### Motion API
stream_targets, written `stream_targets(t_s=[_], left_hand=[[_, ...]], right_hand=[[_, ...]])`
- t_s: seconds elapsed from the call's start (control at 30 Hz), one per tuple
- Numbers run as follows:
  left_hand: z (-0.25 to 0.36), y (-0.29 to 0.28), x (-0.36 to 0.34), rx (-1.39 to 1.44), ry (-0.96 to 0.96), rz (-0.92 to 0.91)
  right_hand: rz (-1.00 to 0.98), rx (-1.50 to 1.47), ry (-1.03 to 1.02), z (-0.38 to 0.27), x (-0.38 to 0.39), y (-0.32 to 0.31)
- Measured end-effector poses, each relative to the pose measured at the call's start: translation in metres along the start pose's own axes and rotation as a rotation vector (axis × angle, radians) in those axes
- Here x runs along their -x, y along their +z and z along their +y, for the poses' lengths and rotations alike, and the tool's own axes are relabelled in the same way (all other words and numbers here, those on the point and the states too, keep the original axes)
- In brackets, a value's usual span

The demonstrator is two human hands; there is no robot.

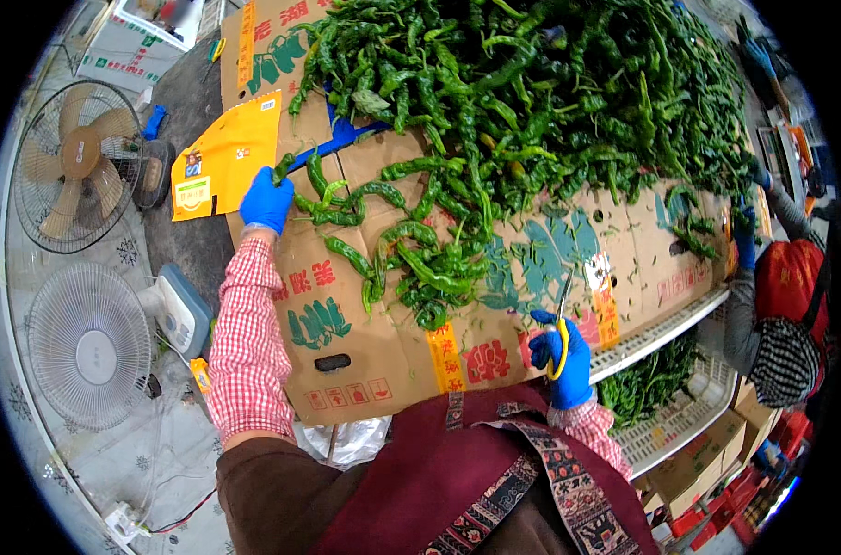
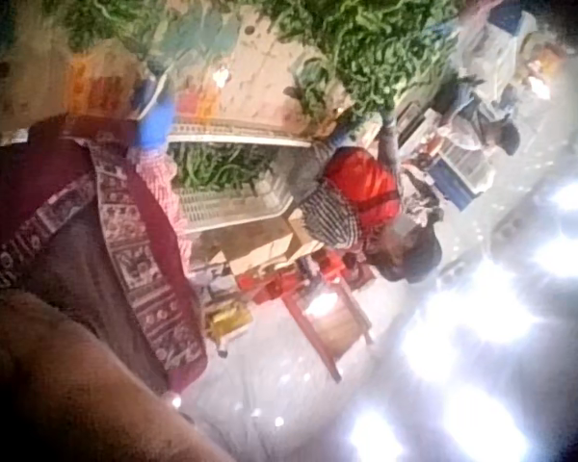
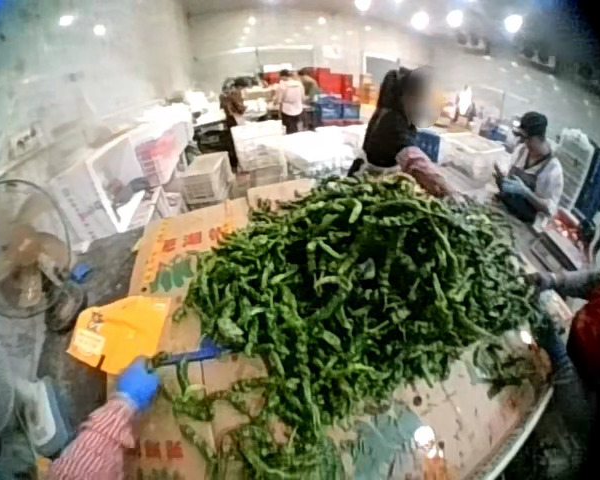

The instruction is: The person trims the stems off green chili peppers using yellow-handled scissors and places the trimmed peppers into a white plastic basket. The person works continuously at a table covered with a large pile of peppers.

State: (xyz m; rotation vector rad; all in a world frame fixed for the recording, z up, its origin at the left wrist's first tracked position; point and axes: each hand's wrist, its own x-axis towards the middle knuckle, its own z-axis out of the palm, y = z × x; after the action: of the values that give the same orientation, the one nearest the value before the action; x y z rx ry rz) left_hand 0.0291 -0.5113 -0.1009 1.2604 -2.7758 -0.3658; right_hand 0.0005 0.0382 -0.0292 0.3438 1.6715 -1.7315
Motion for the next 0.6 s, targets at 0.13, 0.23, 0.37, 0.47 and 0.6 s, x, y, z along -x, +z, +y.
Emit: stream_targets(t_s=[0.13, 0.23, 0.37, 0.47, 0.6], left_hand=[[-0.009, 0.070, 0.010, 0.729, -0.086, -0.088], [0.065, 0.072, 0.046, 1.046, -0.229, -0.389], [0.126, 0.100, 0.097, 0.633, 0.013, -0.184], [0.133, 0.121, 0.100, 1.196, -0.150, -0.379], [0.203, 0.079, 0.169, 0.882, -0.344, -0.292]], right_hand=[[-0.031, -0.019, 0.007, -0.009, 0.010, 0.009], [-0.021, -0.040, -0.060, -0.011, 0.019, 0.009], [-0.014, -0.049, -0.032, 0.004, 0.023, 0.001], [0.026, 0.041, -0.201, 0.031, 0.015, -0.007], [0.013, 0.161, -0.053, 0.030, 0.017, -0.013]])
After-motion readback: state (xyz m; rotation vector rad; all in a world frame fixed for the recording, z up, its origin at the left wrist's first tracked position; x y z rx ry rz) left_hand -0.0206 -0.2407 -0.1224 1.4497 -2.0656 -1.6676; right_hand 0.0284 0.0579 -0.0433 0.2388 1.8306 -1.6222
